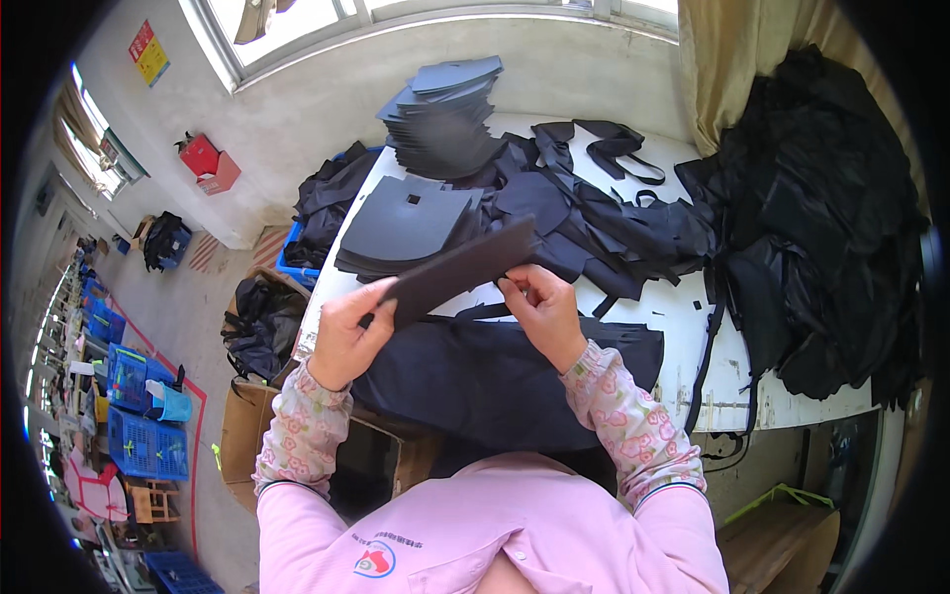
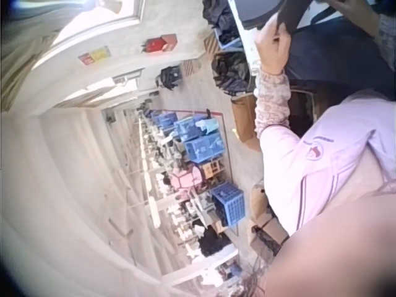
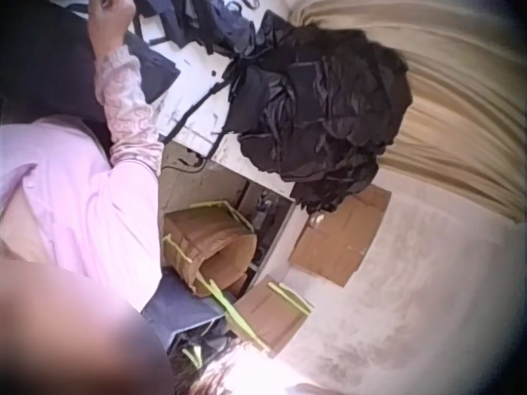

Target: Sorting and stacking black fabric pieces and components at a workstation.

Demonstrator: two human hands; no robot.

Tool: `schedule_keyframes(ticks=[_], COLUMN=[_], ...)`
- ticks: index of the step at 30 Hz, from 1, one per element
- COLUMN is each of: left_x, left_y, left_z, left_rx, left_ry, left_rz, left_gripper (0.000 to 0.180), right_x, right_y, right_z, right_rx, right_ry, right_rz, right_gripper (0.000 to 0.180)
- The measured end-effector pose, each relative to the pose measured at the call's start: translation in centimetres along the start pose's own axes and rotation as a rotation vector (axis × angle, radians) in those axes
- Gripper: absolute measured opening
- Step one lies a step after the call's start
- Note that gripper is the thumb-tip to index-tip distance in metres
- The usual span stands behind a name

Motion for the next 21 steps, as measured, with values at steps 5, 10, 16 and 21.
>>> schedule_keyframes(ticks=[5,10,16,21], left_x=[0.6,0.9,1.6,1.0], left_y=[0.3,1.2,-1.6,0.4], left_z=[-2.9,-8.4,-9.4,-6.8], left_rx=[-0.374,-0.153,0.263,-0.025], left_ry=[0.415,0.056,0.057,-0.066], left_rz=[-0.023,-0.176,-0.507,-0.185], left_gripper=[0.060,0.032,0.022,0.012], right_x=[-0.8,-1.8,-2.5,-1.9], right_y=[-2.2,-1.4,2.0,1.6], right_z=[-0.5,-1.3,2.1,3.0], right_rx=[0.399,0.489,1.030,0.387], right_ry=[0.104,0.437,0.794,0.965], right_rz=[-0.047,-0.114,-0.608,-0.389], right_gripper=[0.007,0.016,0.040,0.038])
Point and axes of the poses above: each hand's wrist, its own x-axis towards the middle knuckle, its own z-axis out of the back of the hand, y = z × x, the point moved 5 cm from there along x, towards the middle knuckle, and after that the axes turned 9 degrees about -x, right-handed, at the moved point
